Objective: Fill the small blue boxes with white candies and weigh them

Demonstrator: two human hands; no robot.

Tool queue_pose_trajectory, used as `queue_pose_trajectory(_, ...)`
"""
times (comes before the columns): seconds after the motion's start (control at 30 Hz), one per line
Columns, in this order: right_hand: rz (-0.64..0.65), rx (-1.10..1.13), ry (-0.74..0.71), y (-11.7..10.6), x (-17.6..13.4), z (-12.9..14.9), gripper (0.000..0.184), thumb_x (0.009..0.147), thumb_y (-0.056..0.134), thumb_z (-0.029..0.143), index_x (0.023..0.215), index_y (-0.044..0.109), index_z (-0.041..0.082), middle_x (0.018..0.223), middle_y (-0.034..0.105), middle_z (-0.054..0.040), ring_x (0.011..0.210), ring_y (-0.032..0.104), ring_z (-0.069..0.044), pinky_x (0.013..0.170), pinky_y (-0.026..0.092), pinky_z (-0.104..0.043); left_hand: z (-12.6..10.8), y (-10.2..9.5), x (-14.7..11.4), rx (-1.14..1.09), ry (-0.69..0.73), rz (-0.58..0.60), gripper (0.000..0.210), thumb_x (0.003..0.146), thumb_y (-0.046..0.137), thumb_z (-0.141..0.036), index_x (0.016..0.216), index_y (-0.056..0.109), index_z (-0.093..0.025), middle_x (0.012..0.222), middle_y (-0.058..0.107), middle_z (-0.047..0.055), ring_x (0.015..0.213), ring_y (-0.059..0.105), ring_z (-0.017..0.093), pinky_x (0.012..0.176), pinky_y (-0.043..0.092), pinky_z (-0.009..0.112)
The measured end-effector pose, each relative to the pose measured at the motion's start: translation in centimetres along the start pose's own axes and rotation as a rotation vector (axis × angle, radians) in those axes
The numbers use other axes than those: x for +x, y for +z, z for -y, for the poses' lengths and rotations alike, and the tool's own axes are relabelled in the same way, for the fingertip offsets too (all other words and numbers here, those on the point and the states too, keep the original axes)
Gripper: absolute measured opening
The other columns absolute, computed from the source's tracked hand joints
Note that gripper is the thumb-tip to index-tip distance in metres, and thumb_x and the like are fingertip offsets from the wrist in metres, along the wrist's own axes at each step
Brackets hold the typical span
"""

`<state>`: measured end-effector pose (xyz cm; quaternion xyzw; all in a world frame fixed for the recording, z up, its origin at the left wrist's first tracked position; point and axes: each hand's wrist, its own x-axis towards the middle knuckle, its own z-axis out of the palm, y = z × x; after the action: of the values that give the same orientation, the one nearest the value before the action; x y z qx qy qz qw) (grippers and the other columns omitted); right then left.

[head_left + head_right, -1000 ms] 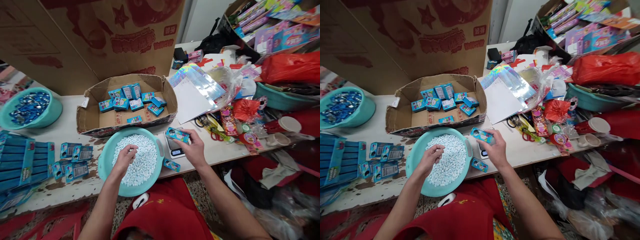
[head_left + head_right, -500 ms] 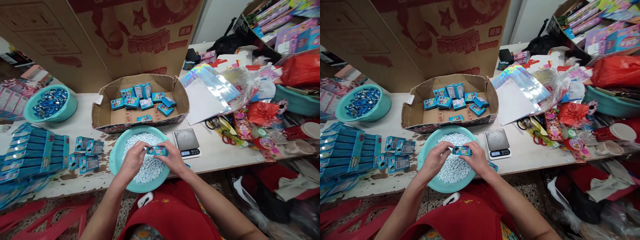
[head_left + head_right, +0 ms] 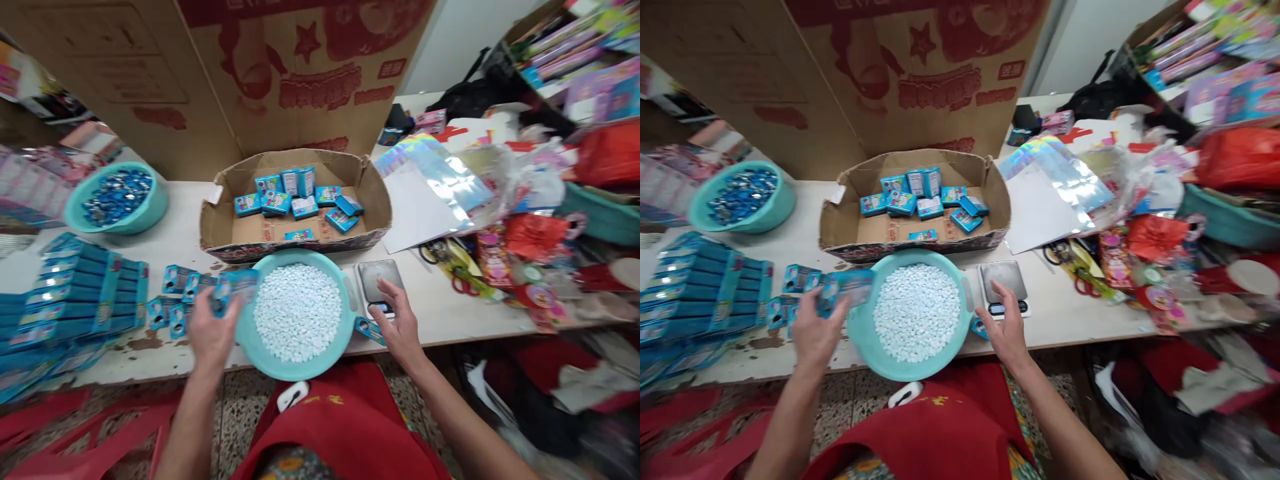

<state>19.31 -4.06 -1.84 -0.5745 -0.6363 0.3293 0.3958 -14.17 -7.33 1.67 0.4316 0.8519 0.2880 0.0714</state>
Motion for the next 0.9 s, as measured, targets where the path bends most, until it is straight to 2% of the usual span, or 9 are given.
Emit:
queue_pose_trajectory(0.07, -0.024, -0.129, 0.000, -1.9, -1.3, -2.4, 0.058, 0.081, 0.061, 0.045, 0.130, 0.043, 0.020, 0.124, 0.050, -0.0135, 0.116, 0.048, -0.028, 0.097, 0.042, -0.049, 4.0, 0.6, 1.4, 0.109, -0.109, -0.141, 0.050, 0.071, 0.066, -0.046, 0.112, 0.051, -0.021, 0.096, 0.058, 0.007, 0.091, 0.055, 0.032, 0.080, 0.043, 0.045)
queue_pose_trajectory(0.2, 0.122, -0.374, 0.010, -2.3, -4.2, -6.2, 0.073, 0.062, 0.077, 0.047, 0.124, 0.048, 0.020, 0.119, 0.055, -0.0124, 0.112, 0.050, -0.032, 0.094, 0.041, -0.052, 10.2, 4.1, 2.6, 0.103, -0.157, -0.064, 0.039, 0.070, 0.067, -0.038, 0.102, 0.050, -0.023, 0.087, 0.055, 0.004, 0.094, 0.053, 0.034, 0.083, 0.042, 0.049)
queue_pose_trajectory(0.3, 0.202, -0.376, 0.072, -1.2, -5.2, -7.6, 0.042, 0.070, 0.072, 0.040, 0.105, 0.058, 0.020, 0.100, 0.063, -0.0086, 0.095, 0.058, -0.028, 0.082, 0.048, -0.045, 11.8, 5.6, 2.3, 0.156, -0.166, -0.011, 0.043, 0.073, 0.063, -0.038, 0.110, 0.051, -0.018, 0.095, 0.058, 0.010, 0.095, 0.053, 0.036, 0.081, 0.043, 0.051)
queue_pose_trajectory(0.37, 0.192, -0.314, 0.121, -1.2, -5.3, -7.4, 0.028, 0.076, 0.067, 0.039, 0.095, 0.061, 0.019, 0.089, 0.063, -0.0064, 0.085, 0.060, -0.025, 0.076, 0.049, -0.040, 11.2, 5.8, 1.8, 0.237, -0.055, -0.058, 0.048, 0.081, 0.053, -0.039, 0.120, 0.049, -0.013, 0.112, 0.055, 0.019, 0.107, 0.049, 0.038, 0.087, 0.039, 0.053)
queue_pose_trajectory(0.47, 0.084, -0.210, 0.167, -2.4, -4.7, -5.5, 0.029, 0.076, 0.068, 0.041, 0.092, 0.060, 0.019, 0.088, 0.062, -0.0056, 0.081, 0.059, -0.023, 0.073, 0.048, -0.036, 8.0, 6.4, -0.1, 0.258, 0.194, -0.087, 0.046, 0.087, 0.044, -0.038, 0.123, 0.049, -0.010, 0.121, 0.052, 0.020, 0.117, 0.044, 0.035, 0.098, 0.033, 0.051)
queue_pose_trajectory(0.63, 0.023, -0.109, 0.025, -3.8, -2.7, -0.1, 0.029, 0.074, 0.072, 0.036, 0.097, 0.060, 0.022, 0.093, 0.059, -0.0052, 0.086, 0.057, -0.022, 0.074, 0.047, -0.034, 0.4, 11.4, -6.0, 0.054, 0.535, 0.536, 0.039, 0.085, 0.049, -0.044, 0.114, 0.056, -0.018, 0.113, 0.058, 0.014, 0.110, 0.049, 0.030, 0.096, 0.036, 0.044)
queue_pose_trajectory(0.7, 0.046, -0.080, -0.026, -3.0, -1.9, 1.4, 0.030, 0.074, 0.074, 0.035, 0.097, 0.060, 0.022, 0.092, 0.059, -0.0045, 0.085, 0.057, -0.021, 0.073, 0.047, -0.033, -1.4, 13.5, -7.5, -0.016, 0.471, 0.655, 0.032, 0.083, 0.052, -0.045, 0.102, 0.060, -0.020, 0.105, 0.059, 0.013, 0.107, 0.050, 0.031, 0.093, 0.036, 0.044)
queue_pose_trajectory(0.77, 0.064, -0.052, -0.055, -1.8, -1.4, 2.2, 0.030, 0.074, 0.074, 0.034, 0.098, 0.061, 0.022, 0.091, 0.058, -0.0042, 0.084, 0.057, -0.020, 0.072, 0.047, -0.032, -2.2, 14.7, -7.6, -0.074, 0.353, 0.676, 0.025, 0.084, 0.051, -0.042, 0.084, 0.060, -0.019, 0.089, 0.060, 0.010, 0.094, 0.055, 0.027, 0.085, 0.040, 0.040)
queue_pose_trajectory(0.9, 0.112, -0.043, -0.110, 0.8, -0.7, 2.3, 0.031, 0.074, 0.074, 0.034, 0.099, 0.060, 0.022, 0.090, 0.058, -0.0044, 0.085, 0.056, -0.021, 0.074, 0.047, -0.033, -3.0, 13.8, -5.5, -0.193, 0.149, 0.592, 0.034, 0.089, 0.039, -0.043, 0.066, 0.047, -0.019, 0.061, 0.048, 0.001, 0.064, 0.052, 0.015, 0.064, 0.041, 0.027)
